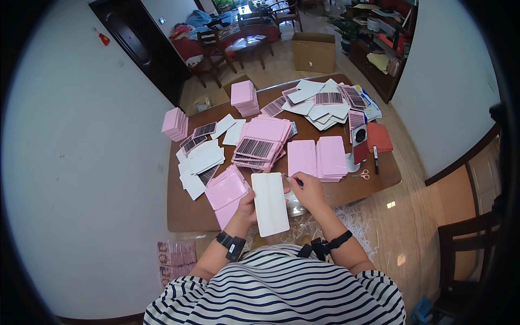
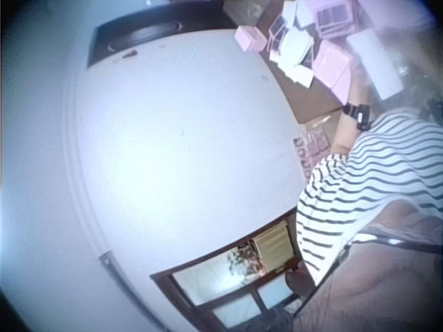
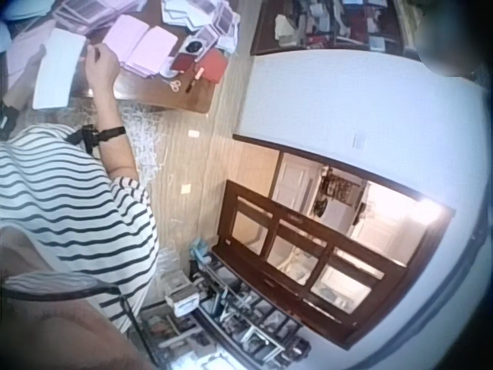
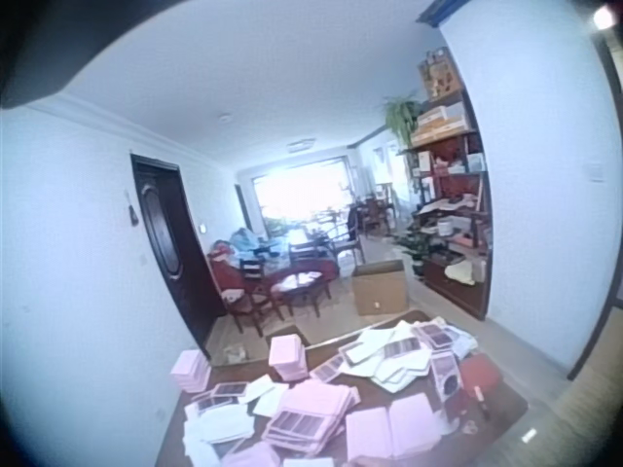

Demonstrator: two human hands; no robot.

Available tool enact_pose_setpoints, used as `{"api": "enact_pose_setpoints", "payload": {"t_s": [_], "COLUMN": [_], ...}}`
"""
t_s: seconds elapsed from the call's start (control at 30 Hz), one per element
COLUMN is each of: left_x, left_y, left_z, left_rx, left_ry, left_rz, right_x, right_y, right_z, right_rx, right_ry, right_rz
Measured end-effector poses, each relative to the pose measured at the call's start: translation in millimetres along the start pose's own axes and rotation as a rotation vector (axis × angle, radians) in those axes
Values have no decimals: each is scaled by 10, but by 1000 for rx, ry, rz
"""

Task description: The person repeatedly picks up pink and white paper sheets, places them into pink paper packs, and stacks the completed packs on the table. The process is continuous and repetitive, with the person handling the items one at a time.

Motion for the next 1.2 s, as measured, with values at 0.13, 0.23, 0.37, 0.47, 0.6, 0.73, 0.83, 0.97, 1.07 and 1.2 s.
{"api": "enact_pose_setpoints", "payload": {"t_s": [0.13, 0.23, 0.37, 0.47, 0.6, 0.73, 0.83, 0.97, 1.07, 1.2], "left_x": [5, 6, -100, -267, -190, -93, -80, -54, -164, -491], "left_y": [46, 80, 182, 416, 921, 918, 848, 789, 797, 1039], "left_z": [40, 60, 141, 268, 443, 576, 662, 766, 930, 1586], "left_rx": [19, 20, 56, 71, -167, -319, -374, -346, -369, -210], "left_ry": [20, 19, 61, 163, 308, 327, 301, 269, 270, 507], "left_rz": [-12, -25, 5, -197, -1597, -1924, -1932, -1994, -2020, -1976], "right_x": [-2, 18, 179, 531, 828, 679, 592, 1117, 1405, 1339], "right_y": [-106, -169, -166, 255, 1408, 1635, 1061, 234, -147, -370], "right_z": [2, -1, 124, 493, 1335, 1185, 448, -62, -179, -248], "right_rx": [-28, -19, -135, -84, 328, 405, 281, 157, 88, 1], "right_ry": [15, -30, -203, -512, -956, -911, -577, -448, -464, -372], "right_rz": [50, 49, 71, 313, 854, 819, 377, -233, -77, 147]}}
Point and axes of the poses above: each hand's wrist, its own z-axis away from the middle knuckle, its own x-axis out of the palm, y = z × x, the point moved 9 cm from there along -z, towards the middle knuckle, and after that the axes turned 15 degrees about -y, right-handed, at the moved point
